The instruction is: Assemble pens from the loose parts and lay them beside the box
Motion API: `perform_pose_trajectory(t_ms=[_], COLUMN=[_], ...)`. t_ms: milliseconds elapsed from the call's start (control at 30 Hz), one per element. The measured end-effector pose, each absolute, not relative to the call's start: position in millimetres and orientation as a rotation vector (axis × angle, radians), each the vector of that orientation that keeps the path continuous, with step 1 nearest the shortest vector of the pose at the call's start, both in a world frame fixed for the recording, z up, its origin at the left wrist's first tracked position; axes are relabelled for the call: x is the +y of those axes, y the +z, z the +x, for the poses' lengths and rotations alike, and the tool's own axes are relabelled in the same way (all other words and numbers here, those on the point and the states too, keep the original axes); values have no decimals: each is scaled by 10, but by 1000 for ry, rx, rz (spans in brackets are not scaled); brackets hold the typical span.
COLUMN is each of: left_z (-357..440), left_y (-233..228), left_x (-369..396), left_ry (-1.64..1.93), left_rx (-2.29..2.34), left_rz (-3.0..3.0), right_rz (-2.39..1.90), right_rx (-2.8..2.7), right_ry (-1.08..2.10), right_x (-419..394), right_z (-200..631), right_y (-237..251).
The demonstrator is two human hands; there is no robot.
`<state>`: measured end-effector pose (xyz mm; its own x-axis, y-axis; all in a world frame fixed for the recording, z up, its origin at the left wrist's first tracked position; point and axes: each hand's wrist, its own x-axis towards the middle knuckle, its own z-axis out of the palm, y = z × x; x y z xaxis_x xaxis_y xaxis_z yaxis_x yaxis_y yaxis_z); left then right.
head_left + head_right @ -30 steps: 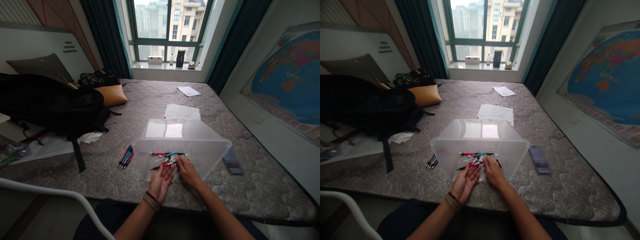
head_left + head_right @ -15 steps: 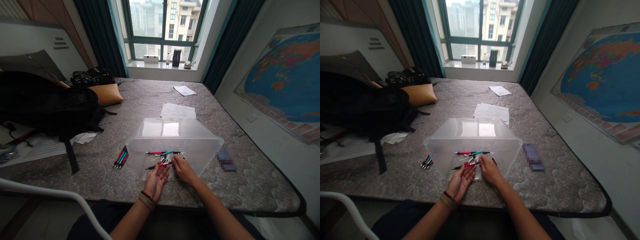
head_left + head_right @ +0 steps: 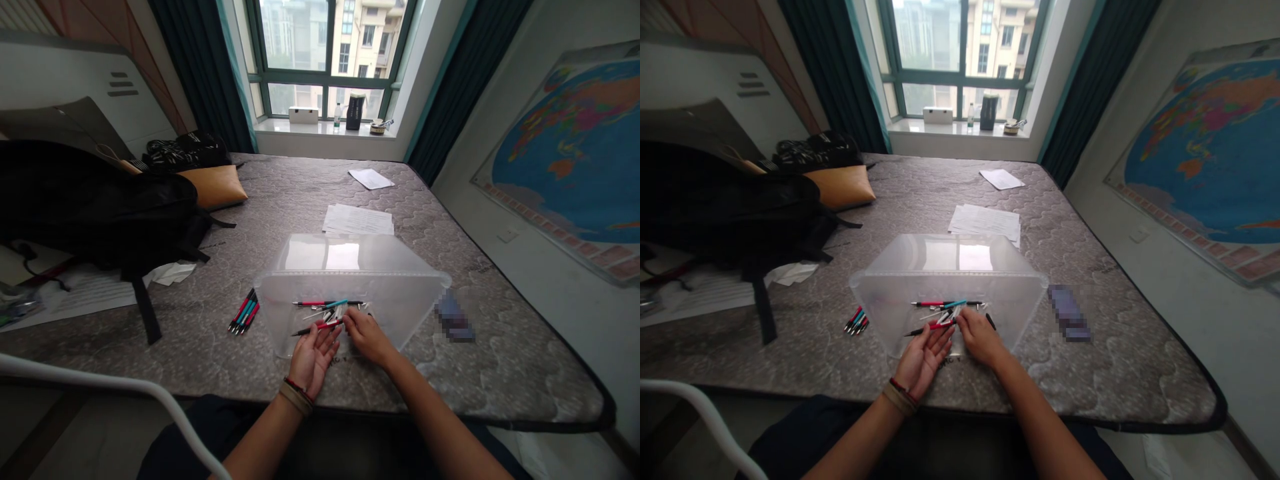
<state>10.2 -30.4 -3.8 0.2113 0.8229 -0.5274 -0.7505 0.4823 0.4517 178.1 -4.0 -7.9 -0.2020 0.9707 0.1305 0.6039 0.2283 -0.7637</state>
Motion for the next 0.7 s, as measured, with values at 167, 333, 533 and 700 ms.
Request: perform_pose_trajectory(t_ms=[167,333,533,700], left_z=[100,116,103,96], left_y=[-32,-22,-82,-83], left_x=[-306,-310,-299,-287], left_ry=[1099,1107,1131,1122], left_rx=[801,780,763,774], left_rz=[116,158,173,161], right_rz=[-1431,-1487,-1429,-1488], right_rx=[-1748,-1590,-1817,-1817], right_ry=[964,998,746,724], right_x=[-11,-3,-43,-41], right_z=[1757,1773,1767,1727], right_y=[-137,-148,-39,-79])
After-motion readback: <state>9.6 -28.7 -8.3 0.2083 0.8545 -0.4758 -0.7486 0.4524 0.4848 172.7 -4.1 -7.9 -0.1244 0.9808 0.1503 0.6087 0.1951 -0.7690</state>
